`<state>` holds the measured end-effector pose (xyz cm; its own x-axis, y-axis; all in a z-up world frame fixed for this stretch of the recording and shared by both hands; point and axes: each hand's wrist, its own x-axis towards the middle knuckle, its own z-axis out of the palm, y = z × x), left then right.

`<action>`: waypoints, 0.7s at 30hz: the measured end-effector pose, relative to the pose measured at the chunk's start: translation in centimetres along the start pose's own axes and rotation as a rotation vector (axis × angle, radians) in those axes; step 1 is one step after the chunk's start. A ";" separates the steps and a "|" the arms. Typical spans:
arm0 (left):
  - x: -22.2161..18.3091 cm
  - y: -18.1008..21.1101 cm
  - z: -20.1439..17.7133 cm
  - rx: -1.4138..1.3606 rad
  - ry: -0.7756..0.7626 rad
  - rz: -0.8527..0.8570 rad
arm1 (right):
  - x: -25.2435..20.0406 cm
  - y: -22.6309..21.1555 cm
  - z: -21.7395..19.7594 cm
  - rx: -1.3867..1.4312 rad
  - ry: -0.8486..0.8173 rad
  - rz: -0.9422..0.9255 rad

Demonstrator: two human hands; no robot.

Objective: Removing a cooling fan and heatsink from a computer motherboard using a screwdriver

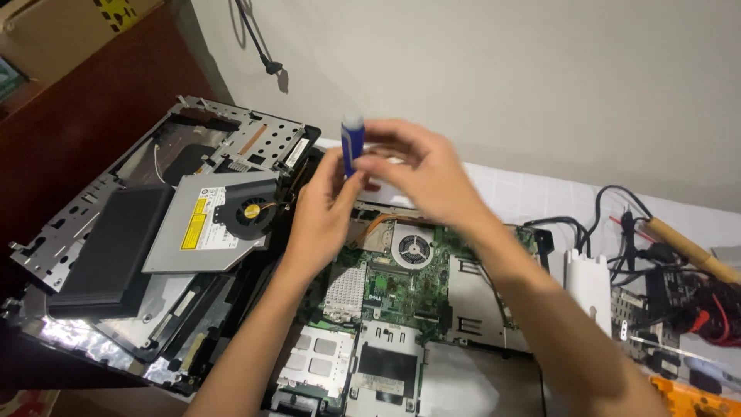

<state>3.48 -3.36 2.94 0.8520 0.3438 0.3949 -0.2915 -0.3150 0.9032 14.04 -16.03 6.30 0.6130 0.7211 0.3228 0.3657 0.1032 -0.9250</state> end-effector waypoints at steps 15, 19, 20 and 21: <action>-0.1 0.7 -0.5 0.079 0.078 -0.148 | 0.5 1.8 3.2 0.064 0.046 0.059; -0.2 -0.2 -0.7 0.089 0.083 -0.148 | 0.5 2.0 3.4 0.060 0.045 0.053; -0.3 -0.4 -0.7 0.081 0.085 -0.144 | 0.6 2.0 3.5 0.077 0.044 0.058; -0.3 -0.5 -0.7 0.073 0.086 -0.141 | 0.6 2.0 3.6 0.094 0.042 0.064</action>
<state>3.03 -2.65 2.48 0.8412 0.4622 0.2808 -0.1367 -0.3205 0.9373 12.64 -12.92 3.94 0.6626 0.6991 0.2689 0.2588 0.1232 -0.9580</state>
